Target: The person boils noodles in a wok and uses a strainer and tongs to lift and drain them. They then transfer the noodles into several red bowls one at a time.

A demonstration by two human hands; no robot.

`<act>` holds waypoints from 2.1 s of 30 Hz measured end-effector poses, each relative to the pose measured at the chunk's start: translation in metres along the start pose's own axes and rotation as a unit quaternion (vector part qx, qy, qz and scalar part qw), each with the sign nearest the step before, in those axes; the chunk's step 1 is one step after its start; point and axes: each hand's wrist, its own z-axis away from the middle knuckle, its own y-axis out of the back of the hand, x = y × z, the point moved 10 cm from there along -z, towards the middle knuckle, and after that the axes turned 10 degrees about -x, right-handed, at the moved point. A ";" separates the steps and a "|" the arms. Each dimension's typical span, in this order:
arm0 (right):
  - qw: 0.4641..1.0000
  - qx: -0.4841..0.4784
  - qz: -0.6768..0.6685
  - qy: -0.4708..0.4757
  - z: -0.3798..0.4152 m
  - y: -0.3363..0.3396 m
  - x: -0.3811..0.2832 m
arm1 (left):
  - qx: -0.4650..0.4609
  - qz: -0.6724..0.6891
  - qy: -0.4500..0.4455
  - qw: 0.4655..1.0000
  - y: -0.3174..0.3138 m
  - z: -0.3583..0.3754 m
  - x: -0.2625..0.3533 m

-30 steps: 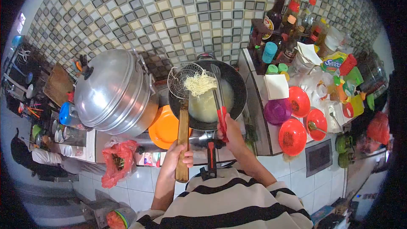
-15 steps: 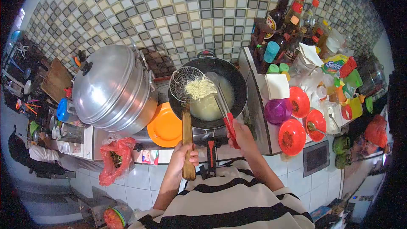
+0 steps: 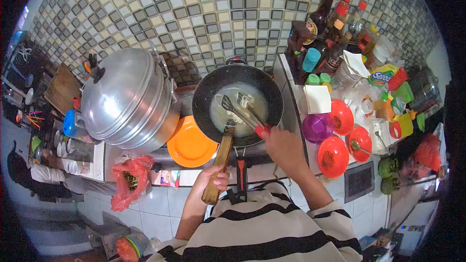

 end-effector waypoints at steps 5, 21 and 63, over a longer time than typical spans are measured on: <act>0.999 -0.009 0.037 -0.001 0.016 0.041 0.007 | -0.068 0.149 0.048 0.985 -0.012 0.005 -0.003; 0.979 0.071 0.170 0.082 -0.006 0.136 -0.010 | -0.137 0.221 0.067 0.963 -0.048 0.014 0.004; 0.678 -0.104 -0.720 -0.104 -0.004 -0.112 0.094 | 0.152 -0.307 -0.069 0.937 -0.020 0.027 0.034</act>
